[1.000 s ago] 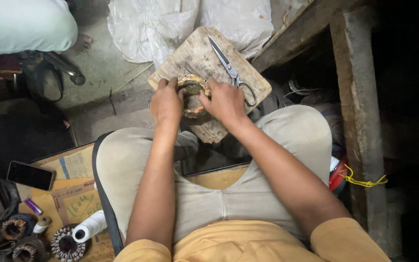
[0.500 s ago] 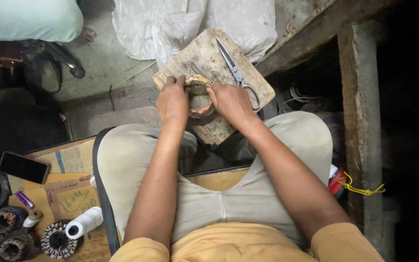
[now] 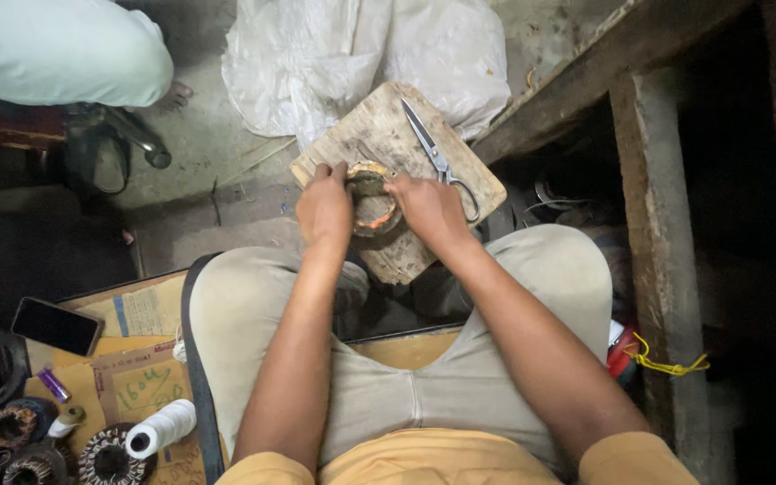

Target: The person is repairing a circular electrical component, likely a motor stator, by hand. They use their fingers to adjust and pack material into the slots and then use a pair of scissors to trim excess material from the edges.

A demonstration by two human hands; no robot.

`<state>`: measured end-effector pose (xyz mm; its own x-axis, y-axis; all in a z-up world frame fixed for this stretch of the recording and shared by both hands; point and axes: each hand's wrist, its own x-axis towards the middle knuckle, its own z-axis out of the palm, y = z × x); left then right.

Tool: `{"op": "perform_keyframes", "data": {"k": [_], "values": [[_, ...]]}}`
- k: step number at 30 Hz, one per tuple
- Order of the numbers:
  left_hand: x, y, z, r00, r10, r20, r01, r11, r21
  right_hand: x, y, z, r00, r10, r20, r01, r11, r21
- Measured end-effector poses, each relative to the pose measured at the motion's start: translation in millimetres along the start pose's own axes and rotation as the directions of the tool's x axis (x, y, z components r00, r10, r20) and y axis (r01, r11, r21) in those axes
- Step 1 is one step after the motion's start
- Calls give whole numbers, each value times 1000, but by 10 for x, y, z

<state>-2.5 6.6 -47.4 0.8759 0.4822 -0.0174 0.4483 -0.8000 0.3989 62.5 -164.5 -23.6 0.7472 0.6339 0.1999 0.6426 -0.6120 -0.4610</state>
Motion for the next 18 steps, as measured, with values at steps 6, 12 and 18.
{"op": "perform_keyframes", "data": {"k": [6,12,18], "values": [[23,-14,49,999,-43,25,43,999,-15,31,-183,-49,993,119,9,-117,982,-147],[5,-35,131,999,27,18,-27,999,-22,13,-14,160,997,48,-56,-58,977,-207],[54,-63,297,995,96,23,-96,995,7,-72,27,149,998,33,53,-12,937,-349]]}}
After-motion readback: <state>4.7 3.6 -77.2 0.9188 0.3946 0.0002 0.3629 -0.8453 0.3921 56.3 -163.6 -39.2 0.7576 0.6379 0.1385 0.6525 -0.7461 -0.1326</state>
